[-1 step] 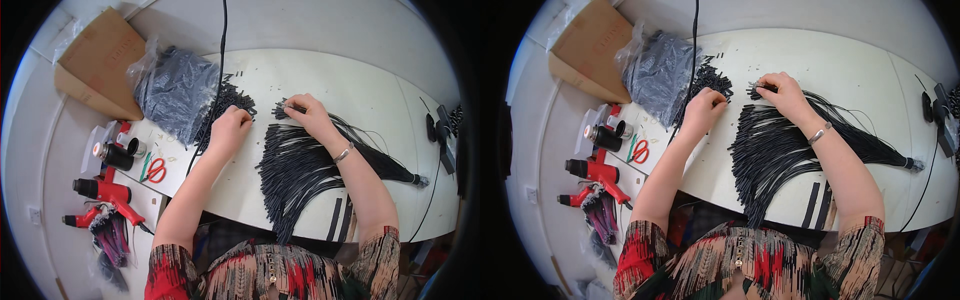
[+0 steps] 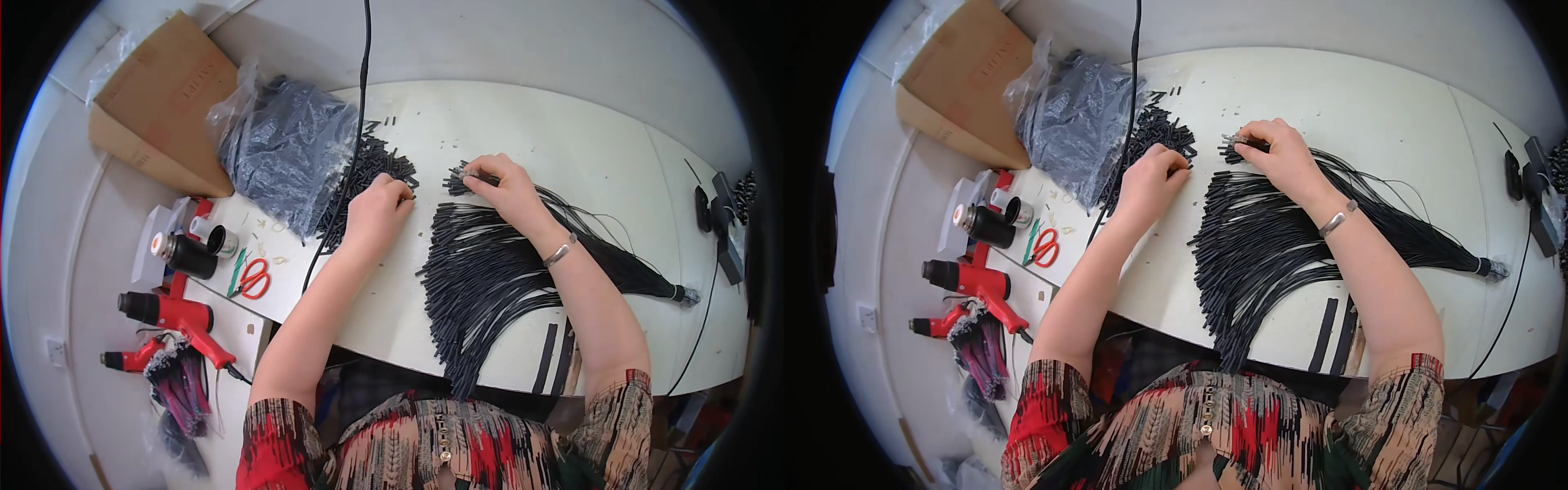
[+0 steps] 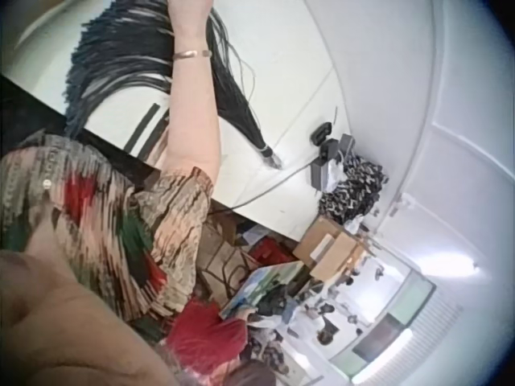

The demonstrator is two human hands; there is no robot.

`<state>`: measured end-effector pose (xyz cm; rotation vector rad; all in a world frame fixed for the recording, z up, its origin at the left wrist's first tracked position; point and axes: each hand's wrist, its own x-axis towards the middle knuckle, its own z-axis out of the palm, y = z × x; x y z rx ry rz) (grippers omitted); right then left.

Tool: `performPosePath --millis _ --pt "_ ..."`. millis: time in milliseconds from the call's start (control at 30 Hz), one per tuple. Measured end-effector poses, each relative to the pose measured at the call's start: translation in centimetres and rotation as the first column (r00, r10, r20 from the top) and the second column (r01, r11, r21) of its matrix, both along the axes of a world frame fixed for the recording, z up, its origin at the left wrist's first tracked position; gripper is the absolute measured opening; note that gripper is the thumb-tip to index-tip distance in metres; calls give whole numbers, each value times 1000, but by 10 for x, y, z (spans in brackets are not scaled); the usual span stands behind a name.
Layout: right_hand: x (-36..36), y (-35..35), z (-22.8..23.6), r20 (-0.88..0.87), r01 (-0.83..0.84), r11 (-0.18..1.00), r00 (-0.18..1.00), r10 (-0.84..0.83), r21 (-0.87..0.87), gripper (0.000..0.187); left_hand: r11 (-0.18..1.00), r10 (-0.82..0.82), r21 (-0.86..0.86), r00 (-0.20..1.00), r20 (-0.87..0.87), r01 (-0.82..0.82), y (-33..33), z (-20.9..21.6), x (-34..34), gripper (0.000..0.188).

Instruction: The person slides small tubing sleeves onto the ends of wires in a bundle by hand, then spreads out and arranges the wire ends on the table.

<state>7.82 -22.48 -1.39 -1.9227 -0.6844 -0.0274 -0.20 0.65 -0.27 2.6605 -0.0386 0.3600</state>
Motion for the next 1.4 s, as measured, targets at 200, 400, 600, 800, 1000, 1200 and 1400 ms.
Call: performPosePath --millis 200,400,600,800,1000,1200,1400 --pt "1 -2 1 -29 -1 1000 1000 1 -9 17 949 -1 315 1000 21 -6 -4 -5 12 9" --pt "2 -1 -4 -58 4 1000 998 -4 5 17 994 49 92 998 47 -53 -18 1 14 7" --pt "2 -3 -1 -45 -11 999 999 9 -37 18 309 -86 -939 979 -185 -150 -47 3 23 19" --pt "-3 0 4 -84 -11 1000 996 11 -3 17 127 -133 -973 968 -210 -194 -42 -17 24 19" --pt "-3 0 3 -85 -20 1000 996 20 -1 17 79 -198 -982 963 -183 -170 -42 -20 24 19" --pt "-3 0 3 -109 -21 999 994 24 27 18 32 -239 -989 959 -150 -146 -41 -23 25 18" --pt "-3 -1 5 -27 -38 999 999 37 -30 14 6 -239 -989 960 -143 -146 -43 -20 24 18"
